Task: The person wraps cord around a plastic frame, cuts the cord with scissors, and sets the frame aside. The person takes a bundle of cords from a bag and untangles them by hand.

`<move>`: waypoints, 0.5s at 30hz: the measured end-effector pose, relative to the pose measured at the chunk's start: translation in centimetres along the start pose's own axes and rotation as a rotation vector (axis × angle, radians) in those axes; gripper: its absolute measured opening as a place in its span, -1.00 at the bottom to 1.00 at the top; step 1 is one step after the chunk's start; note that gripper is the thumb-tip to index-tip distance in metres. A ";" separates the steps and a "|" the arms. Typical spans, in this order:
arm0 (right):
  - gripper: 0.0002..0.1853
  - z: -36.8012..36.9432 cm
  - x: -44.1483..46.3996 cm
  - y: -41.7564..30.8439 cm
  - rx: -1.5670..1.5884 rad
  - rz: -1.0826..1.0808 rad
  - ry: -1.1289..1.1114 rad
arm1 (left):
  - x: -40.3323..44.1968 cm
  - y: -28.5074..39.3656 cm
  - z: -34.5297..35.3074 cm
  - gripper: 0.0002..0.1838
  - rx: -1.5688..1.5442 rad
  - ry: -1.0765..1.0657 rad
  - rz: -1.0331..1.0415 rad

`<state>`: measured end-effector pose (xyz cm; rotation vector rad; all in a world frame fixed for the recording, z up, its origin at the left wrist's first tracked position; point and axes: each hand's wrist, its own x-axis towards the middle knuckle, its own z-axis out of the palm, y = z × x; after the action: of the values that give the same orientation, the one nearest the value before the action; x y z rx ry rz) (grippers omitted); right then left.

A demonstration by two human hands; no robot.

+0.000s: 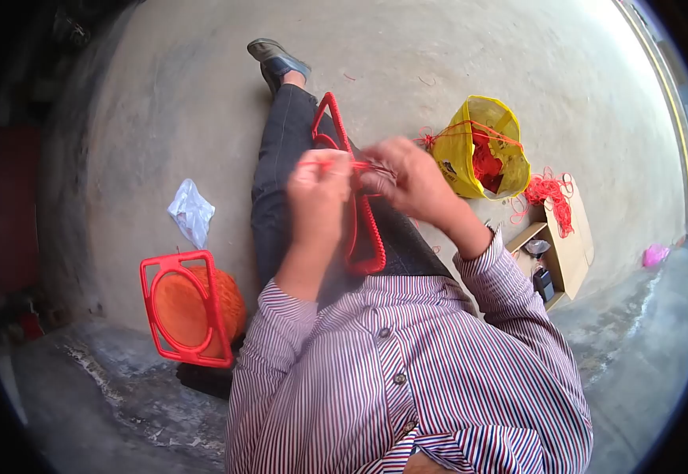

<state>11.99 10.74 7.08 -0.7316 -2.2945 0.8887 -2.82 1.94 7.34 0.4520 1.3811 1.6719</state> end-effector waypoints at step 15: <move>-0.83 5.2 -5.9 2.1 0.679 0.421 -0.139 | -3.7 -4.0 -3.6 -0.85 0.631 -0.205 0.123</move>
<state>13.17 6.01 0.57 -0.8576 -1.7689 1.8334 -1.93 -3.20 3.47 1.0523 1.7339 1.2084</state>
